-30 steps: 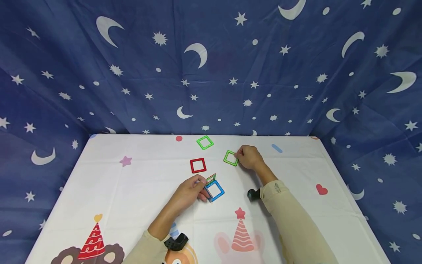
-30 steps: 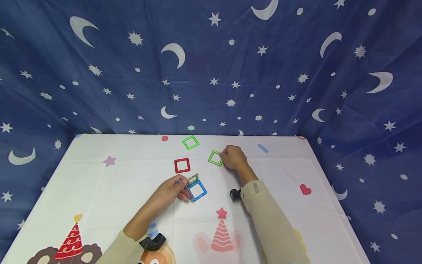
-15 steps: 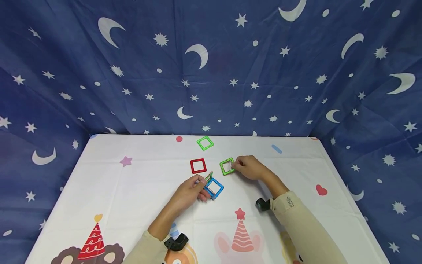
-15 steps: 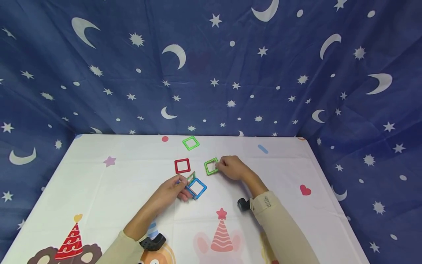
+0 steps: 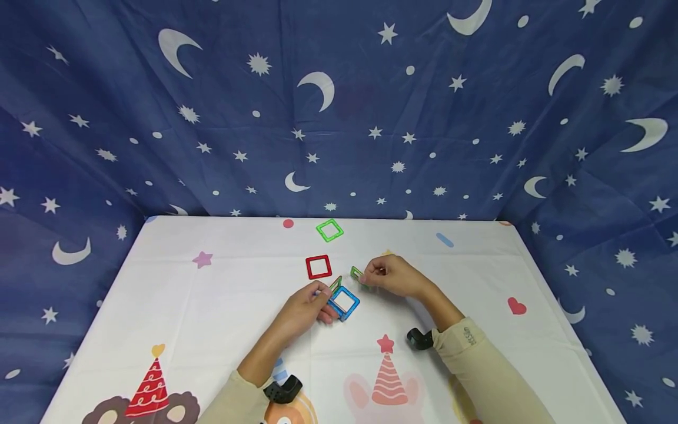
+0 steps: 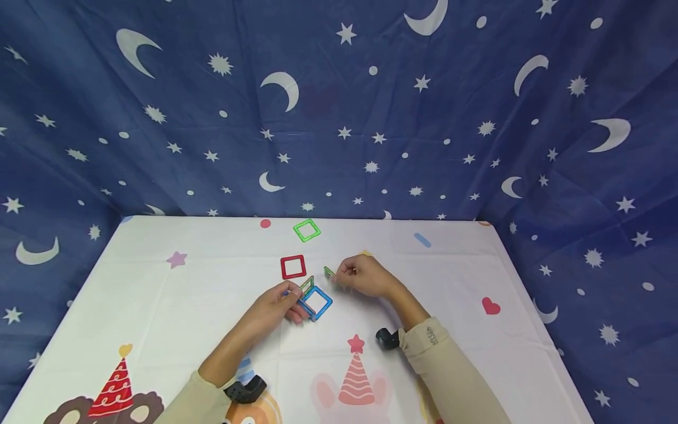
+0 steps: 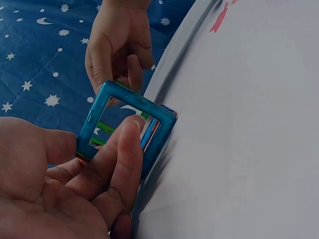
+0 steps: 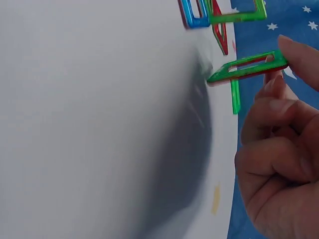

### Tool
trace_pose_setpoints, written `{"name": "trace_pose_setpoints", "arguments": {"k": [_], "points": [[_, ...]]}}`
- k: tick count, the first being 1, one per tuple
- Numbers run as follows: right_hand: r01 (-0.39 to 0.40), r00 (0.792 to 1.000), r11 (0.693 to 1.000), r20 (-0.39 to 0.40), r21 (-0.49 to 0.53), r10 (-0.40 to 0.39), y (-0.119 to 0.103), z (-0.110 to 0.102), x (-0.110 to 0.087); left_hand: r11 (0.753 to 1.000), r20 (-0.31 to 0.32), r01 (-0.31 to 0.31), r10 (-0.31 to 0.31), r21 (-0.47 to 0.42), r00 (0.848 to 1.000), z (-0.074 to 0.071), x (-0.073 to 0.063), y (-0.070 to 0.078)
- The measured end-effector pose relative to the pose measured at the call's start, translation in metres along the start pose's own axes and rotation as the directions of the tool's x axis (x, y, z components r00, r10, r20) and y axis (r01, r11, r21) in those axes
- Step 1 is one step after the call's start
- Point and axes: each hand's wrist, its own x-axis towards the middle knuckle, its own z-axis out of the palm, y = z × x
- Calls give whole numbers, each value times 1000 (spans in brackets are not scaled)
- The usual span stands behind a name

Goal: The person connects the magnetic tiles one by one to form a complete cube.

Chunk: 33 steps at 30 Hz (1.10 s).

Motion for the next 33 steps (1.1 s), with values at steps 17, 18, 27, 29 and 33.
{"name": "trace_pose_setpoints", "arguments": {"k": [17,18,27,29,33], "points": [[-18,996,979,89,204,0,1,17,3,1000,8,-2,2,3,1000,1,1,1],[-1,997,982,81,191,-14,1,17,3,1000,4,-2,2,6,1000,1,1,1],[76,995,997,59,21,-77,-10,23,4,1000,-10,0,0,13,1000,0,-3,2],[77,996,997,51,0,-77,-12,23,5,1000,-12,-2,3,12,1000,0,-3,2],[57,996,998,71,9,-58,-14,24,7,1000,-13,-4,4,10,1000,-1,-3,1]]}}
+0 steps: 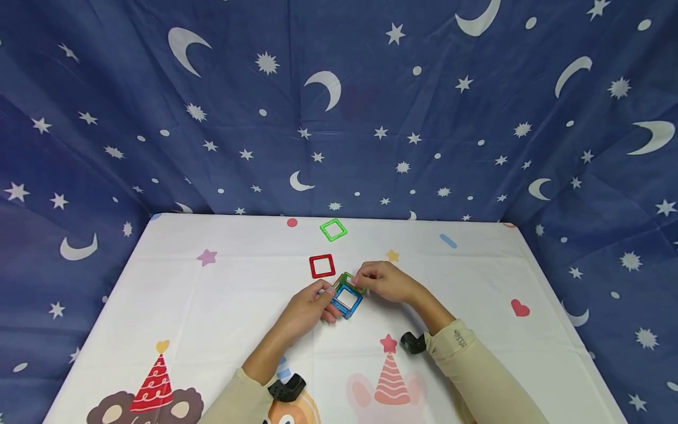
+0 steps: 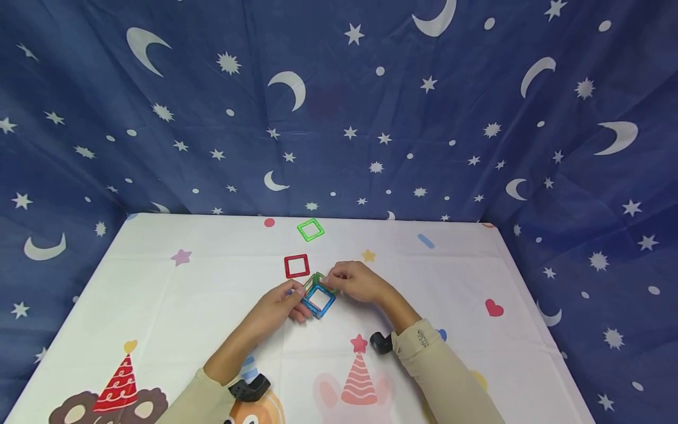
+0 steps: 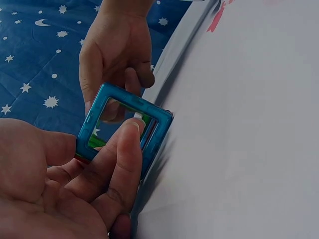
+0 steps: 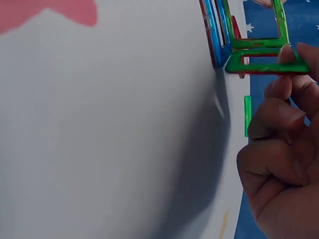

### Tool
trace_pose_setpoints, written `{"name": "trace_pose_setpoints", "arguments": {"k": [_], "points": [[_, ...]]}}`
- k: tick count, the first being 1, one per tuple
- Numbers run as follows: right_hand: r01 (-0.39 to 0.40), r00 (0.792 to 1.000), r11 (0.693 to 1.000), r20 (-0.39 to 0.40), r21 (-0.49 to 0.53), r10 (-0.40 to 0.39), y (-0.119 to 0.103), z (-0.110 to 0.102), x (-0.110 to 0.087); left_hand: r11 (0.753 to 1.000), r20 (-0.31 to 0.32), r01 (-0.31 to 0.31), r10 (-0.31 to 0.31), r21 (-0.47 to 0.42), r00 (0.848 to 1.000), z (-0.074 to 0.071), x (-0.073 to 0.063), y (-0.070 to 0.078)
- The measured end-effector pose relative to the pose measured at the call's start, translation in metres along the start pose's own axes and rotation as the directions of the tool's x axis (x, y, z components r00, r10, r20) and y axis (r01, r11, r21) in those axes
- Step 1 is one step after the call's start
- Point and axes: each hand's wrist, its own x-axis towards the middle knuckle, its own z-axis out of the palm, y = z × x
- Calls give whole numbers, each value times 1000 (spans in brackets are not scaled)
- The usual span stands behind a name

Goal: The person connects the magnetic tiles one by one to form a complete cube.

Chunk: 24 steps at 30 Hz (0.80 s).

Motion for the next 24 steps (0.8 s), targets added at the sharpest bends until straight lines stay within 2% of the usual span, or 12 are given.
{"name": "trace_pose_setpoints", "arguments": {"k": [4,8,12,16,21,24], "points": [[-49,997,991,67,128,41,6,2,2,1000,2,-5,5,12,1000,0,0,0],[-90,993,955,102,283,63,18,3,3,1000,4,-11,11,17,1000,0,0,-1],[-99,992,929,110,356,64,24,3,2,1000,8,-15,15,10,1000,-1,2,-1],[-93,990,936,131,339,51,25,4,4,1000,9,-9,9,9,1000,-1,1,-1],[-47,994,982,103,184,29,22,7,5,1000,7,-8,8,15,1000,-2,1,-1],[-31,997,993,75,110,22,22,9,4,1000,7,-14,14,14,1000,-1,0,0]]}}
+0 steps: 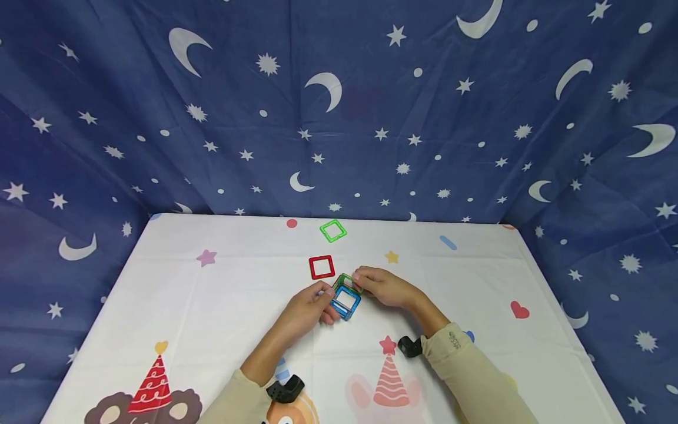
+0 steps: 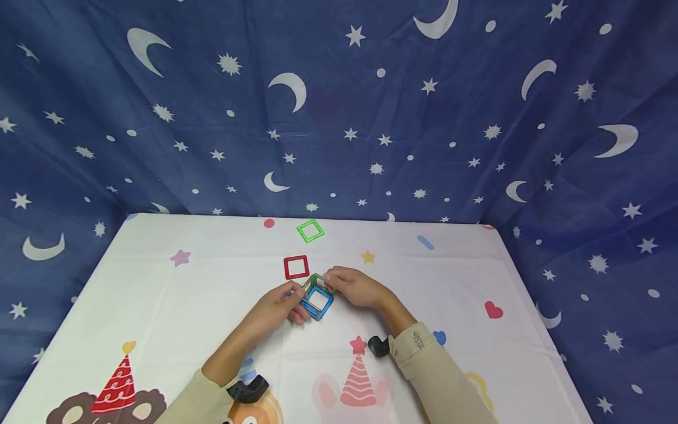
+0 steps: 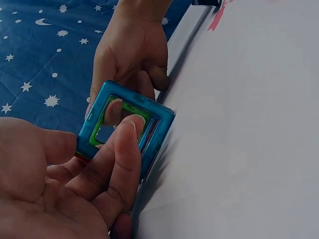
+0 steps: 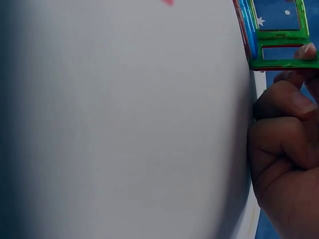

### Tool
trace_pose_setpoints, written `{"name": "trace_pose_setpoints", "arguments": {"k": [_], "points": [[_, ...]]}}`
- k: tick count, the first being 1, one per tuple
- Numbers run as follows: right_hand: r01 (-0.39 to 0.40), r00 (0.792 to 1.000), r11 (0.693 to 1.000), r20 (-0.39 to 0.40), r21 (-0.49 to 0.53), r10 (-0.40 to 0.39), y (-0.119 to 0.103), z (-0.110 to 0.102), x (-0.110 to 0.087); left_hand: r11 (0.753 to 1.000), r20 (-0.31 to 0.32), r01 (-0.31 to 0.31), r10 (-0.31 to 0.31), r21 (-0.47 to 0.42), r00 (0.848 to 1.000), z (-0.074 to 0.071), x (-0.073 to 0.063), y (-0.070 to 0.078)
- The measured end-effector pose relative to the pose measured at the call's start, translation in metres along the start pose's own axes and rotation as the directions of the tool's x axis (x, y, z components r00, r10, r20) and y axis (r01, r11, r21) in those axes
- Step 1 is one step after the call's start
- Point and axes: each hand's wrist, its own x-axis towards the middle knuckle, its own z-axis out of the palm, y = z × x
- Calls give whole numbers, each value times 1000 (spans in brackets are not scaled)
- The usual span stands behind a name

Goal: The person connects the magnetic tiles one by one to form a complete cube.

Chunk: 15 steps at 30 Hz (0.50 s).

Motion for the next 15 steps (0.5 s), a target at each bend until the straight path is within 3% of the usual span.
{"name": "trace_pose_setpoints", "arguments": {"k": [4,7,11,15], "points": [[9,1000,1000,2,18,-9,4,0,0,1000,-4,4,-4,9,1000,0,0,1],[-9,1000,990,27,144,5,8,-2,0,1000,-6,16,-16,23,1000,0,1,1],[-41,999,953,38,299,31,9,-6,-4,999,2,34,-34,34,999,-1,1,-1],[-54,998,944,6,324,55,11,-10,-6,999,16,23,-24,42,1000,-2,1,-2]]}}
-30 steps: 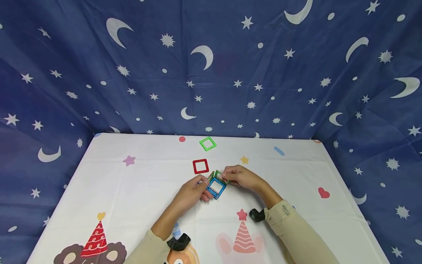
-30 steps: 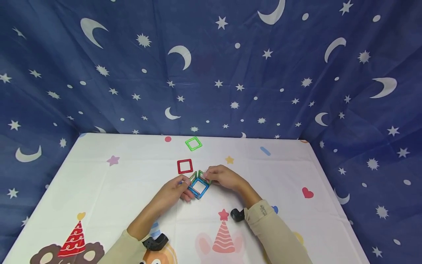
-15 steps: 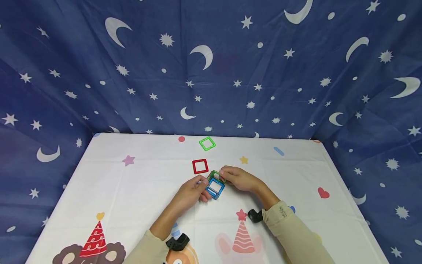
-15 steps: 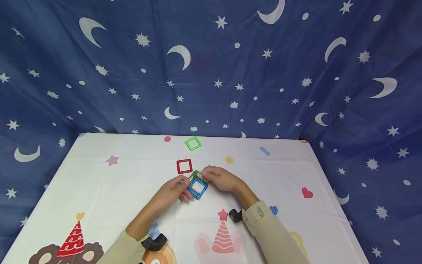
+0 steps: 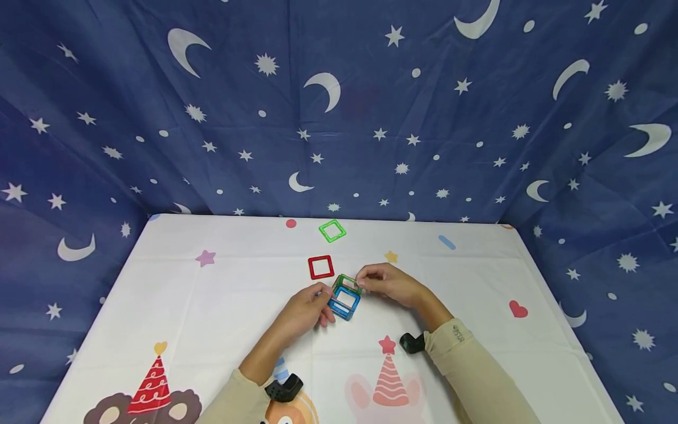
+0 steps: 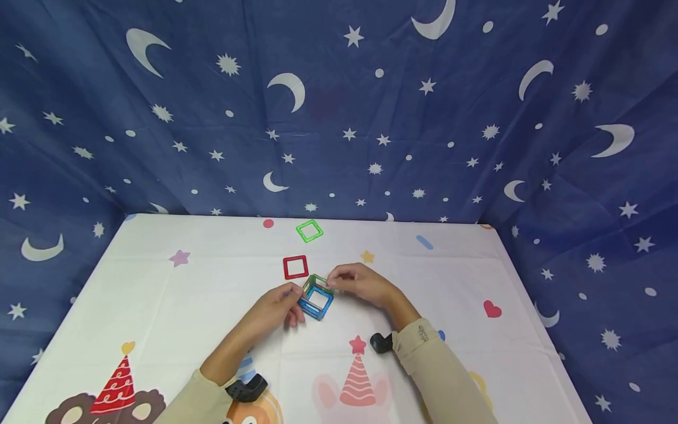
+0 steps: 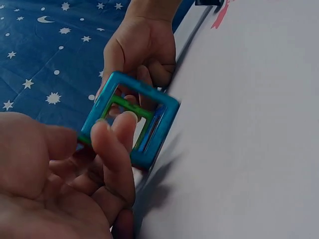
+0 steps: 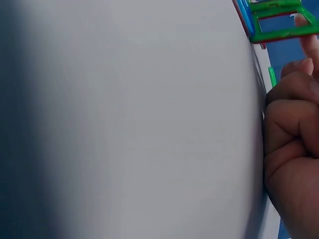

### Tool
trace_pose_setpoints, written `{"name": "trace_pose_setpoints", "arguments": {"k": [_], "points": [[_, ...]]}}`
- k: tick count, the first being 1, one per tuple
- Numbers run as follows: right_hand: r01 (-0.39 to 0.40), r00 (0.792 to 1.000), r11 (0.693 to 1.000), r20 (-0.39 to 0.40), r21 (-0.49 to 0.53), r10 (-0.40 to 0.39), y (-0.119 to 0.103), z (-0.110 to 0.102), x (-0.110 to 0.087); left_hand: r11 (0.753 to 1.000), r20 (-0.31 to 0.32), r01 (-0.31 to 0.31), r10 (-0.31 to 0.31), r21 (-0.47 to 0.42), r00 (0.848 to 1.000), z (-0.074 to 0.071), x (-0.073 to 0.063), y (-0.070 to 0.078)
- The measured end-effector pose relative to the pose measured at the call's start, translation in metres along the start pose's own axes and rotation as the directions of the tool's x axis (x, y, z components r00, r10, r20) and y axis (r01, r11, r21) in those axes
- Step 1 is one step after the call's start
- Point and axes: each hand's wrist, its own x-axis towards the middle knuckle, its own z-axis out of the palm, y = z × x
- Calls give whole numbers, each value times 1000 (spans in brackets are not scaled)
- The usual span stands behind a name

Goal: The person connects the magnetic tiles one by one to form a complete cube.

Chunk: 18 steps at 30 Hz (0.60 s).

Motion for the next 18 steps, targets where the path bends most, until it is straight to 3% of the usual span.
{"name": "trace_pose_setpoints", "arguments": {"k": [8,18], "points": [[-43,998,999,-43,-16,43,3,0,6,999,-7,-36,36,5,999,-1,1,0],[-83,995,996,-65,-41,81,0,2,7,994,4,-66,66,84,998,-2,-1,0]]}}
